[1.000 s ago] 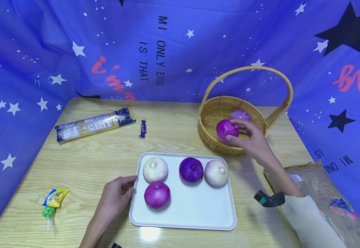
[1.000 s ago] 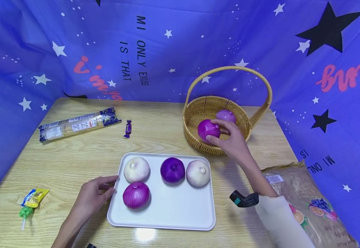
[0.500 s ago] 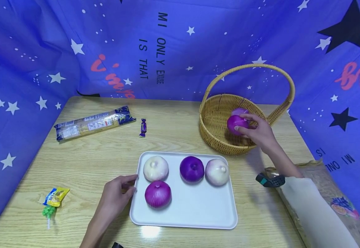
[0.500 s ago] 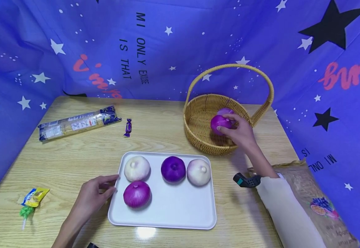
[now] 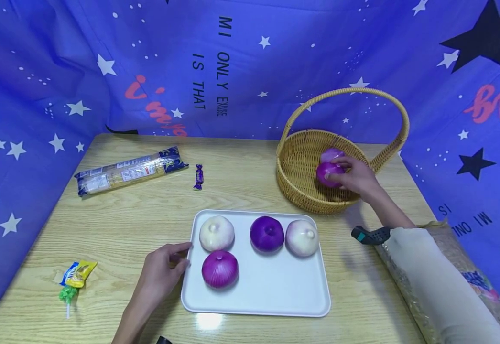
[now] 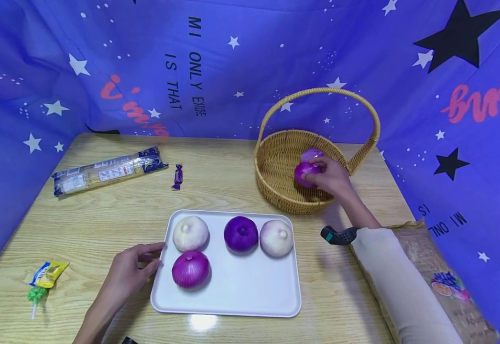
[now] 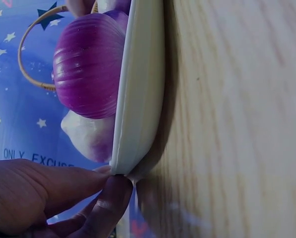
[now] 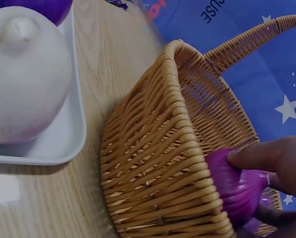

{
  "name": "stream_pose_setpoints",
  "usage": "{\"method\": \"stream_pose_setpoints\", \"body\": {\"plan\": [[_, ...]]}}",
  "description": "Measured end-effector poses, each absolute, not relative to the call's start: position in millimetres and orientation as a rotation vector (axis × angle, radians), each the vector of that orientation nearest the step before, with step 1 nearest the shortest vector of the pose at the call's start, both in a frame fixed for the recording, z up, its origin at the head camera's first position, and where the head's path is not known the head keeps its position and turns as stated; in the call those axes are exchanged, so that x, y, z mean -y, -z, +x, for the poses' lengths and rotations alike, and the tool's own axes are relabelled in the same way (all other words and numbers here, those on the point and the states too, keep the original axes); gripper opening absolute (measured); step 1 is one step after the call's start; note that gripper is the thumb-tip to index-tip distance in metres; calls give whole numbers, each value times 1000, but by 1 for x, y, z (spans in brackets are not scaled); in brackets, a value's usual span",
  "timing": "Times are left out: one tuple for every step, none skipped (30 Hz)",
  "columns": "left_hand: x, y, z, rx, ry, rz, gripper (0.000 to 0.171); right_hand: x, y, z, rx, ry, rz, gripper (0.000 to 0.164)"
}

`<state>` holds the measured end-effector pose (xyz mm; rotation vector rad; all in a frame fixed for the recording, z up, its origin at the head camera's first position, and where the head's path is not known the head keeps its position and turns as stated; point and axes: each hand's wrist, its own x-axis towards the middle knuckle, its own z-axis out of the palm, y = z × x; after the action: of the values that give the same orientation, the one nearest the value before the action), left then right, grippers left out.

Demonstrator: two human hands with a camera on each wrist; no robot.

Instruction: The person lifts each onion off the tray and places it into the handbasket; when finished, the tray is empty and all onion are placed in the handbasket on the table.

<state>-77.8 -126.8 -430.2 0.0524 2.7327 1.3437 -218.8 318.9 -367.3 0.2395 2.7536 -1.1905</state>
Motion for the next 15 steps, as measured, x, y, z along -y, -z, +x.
{"method": "stream_pose_setpoints", "body": {"plan": [[127, 430, -78, -2733, -1341, 53, 37, -319, 366, -220, -2742, 1184, 237, 56], [126, 430, -78, -2734, -1340, 53, 37, -319, 365, -220, -2732, 1178, 233, 55], [126, 430, -78, -2734, -1339, 54, 37, -319, 364, -221, -2729, 1161, 229, 54], [126, 430, -78, -2734, -1338, 56, 37, -319, 363, -221, -2723, 1147, 225, 53], [126, 429, -78, -2734, -1336, 57, 37, -320, 362, -221, -2728, 1120, 217, 52], [126, 429, -78, -2731, -1339, 56, 37, -320, 362, -222, -2739, 1086, 210, 51], [126, 429, -78, -2729, -1341, 53, 37, -320, 361, -222, -2749, 1052, 203, 51], [126, 428, -78, -2728, -1341, 52, 37, -320, 360, -222, -2760, 1015, 195, 51], [126, 428, -78, -2728, -1342, 51, 37, -320, 360, -222, -2767, 985, 187, 51], [127, 428, -77, -2727, -1342, 50, 37, -320, 359, -223, -2767, 965, 182, 51], [127, 428, -77, -2726, -1343, 49, 37, -321, 359, -223, -2767, 949, 176, 52], [127, 428, -77, -2726, -1343, 47, 37, -321, 359, -223, -2758, 948, 172, 53], [127, 428, -77, -2728, -1340, 47, 37, -321, 359, -224, -2744, 951, 172, 53], [126, 428, -77, -2729, -1339, 48, 37, -321, 359, -224, -2731, 958, 174, 54], [126, 429, -77, -2729, -1338, 48, 36, -322, 359, -225, -2717, 966, 175, 54]]}}
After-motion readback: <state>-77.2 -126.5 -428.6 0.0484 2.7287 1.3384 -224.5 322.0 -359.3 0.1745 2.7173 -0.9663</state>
